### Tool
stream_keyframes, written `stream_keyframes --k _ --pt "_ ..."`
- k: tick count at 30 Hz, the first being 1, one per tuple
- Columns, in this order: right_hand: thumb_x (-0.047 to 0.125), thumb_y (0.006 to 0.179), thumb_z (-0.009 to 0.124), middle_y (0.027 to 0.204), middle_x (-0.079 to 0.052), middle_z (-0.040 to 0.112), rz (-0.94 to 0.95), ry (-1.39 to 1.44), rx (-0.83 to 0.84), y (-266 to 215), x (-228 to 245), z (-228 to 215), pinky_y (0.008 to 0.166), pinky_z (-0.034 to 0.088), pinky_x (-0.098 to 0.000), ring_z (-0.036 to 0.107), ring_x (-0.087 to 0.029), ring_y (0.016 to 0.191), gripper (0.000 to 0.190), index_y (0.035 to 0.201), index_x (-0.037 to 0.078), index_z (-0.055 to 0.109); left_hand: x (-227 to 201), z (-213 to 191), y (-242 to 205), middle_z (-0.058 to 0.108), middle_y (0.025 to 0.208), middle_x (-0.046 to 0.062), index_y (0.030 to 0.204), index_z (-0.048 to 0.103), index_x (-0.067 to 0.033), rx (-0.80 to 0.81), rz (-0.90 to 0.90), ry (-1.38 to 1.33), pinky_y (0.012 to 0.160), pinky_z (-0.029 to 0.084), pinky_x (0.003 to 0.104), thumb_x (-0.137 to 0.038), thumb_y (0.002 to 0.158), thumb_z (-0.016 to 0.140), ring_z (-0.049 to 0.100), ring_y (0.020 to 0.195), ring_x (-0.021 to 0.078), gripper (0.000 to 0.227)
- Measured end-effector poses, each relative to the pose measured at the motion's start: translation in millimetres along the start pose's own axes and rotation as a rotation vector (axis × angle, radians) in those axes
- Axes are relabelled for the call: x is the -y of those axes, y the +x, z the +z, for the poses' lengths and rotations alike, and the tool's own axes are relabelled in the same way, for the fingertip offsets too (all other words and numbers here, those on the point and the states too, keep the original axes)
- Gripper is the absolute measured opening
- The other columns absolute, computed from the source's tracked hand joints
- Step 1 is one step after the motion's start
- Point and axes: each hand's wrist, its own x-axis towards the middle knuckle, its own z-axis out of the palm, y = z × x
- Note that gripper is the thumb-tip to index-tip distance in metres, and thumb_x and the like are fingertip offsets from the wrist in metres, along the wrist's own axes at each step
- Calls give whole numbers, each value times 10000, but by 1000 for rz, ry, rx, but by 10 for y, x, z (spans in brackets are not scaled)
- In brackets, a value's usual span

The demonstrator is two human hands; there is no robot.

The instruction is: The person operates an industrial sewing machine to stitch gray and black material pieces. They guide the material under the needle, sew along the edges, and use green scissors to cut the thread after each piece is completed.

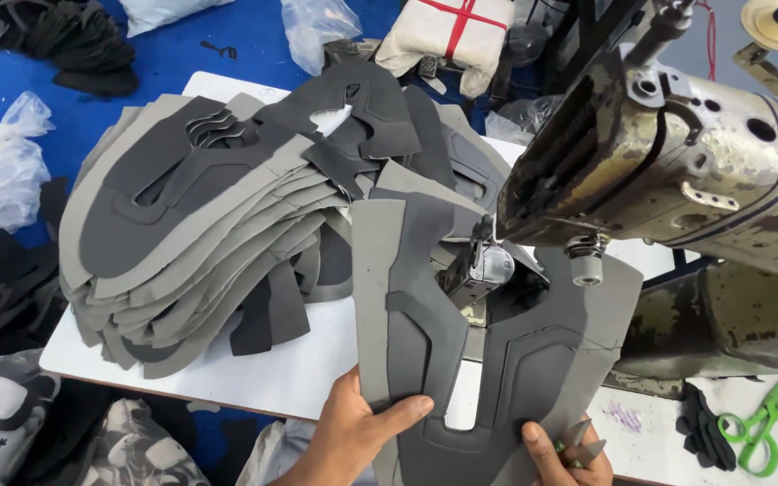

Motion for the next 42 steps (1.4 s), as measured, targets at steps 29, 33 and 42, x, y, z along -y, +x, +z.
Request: stream_keyframes --k 29,33,42 --pt "135 782 809 918 -213 805 222 -223 -46 -24 246 39 461 415 -273 581 -121 488 629 1372 -2 641 22 -16 54 790 1015 112 1139 704 18 64 10 -12 864 591 323 -156 753 854 737 942 163 450" --pt "119 779 789 1057 -180 796 194 -169 -26 -28 282 45 525 501 -254 712 -110 638 613 1351 -16 615 -8 -12 49 791 1024 101 1147 698 6 65 42 21 868 591 316 -168 752 854 738 955 152 458" --pt "104 817 767 1163 -212 767 69 -20 8 -44 67 -27 876 563 -273 757 -181 1048 583 1348 -70 600 47 -23 81 792 1041 116 1154 699 27 87 16 11 884 594 328 -163 755 859 739 972 164 470"
